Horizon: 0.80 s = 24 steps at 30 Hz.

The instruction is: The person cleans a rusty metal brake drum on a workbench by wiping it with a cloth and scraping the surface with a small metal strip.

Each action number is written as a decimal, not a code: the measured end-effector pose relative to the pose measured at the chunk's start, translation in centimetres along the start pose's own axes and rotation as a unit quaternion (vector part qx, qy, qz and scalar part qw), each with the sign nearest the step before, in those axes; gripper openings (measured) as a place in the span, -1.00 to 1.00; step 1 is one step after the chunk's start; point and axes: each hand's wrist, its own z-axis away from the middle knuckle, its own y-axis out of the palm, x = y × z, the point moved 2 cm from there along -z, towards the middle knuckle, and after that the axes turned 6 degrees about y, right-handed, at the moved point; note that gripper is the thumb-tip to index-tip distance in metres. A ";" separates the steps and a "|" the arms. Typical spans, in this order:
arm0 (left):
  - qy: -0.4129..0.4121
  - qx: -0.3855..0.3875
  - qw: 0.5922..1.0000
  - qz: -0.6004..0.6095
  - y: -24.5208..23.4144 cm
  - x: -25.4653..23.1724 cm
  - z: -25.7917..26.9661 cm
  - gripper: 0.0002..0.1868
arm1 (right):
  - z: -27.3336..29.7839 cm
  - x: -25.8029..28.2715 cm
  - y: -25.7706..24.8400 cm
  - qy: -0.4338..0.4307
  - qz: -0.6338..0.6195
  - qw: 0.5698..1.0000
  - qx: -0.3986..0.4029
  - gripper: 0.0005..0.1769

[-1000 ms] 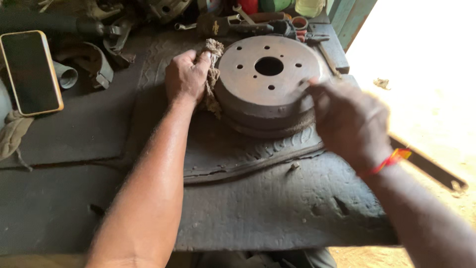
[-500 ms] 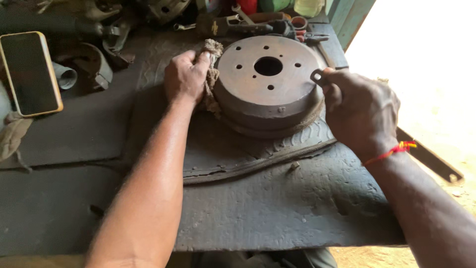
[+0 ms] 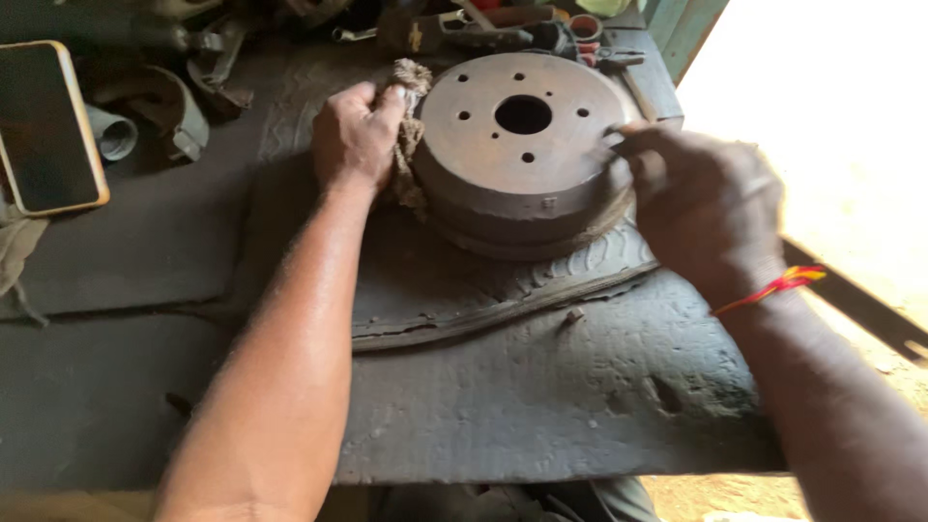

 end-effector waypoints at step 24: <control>0.057 -0.031 0.998 -0.022 -0.2 -0.9 0.0 -0.54 | -0.3 1.4 -0.3 -0.042 0.023 0.999 0.000 -0.79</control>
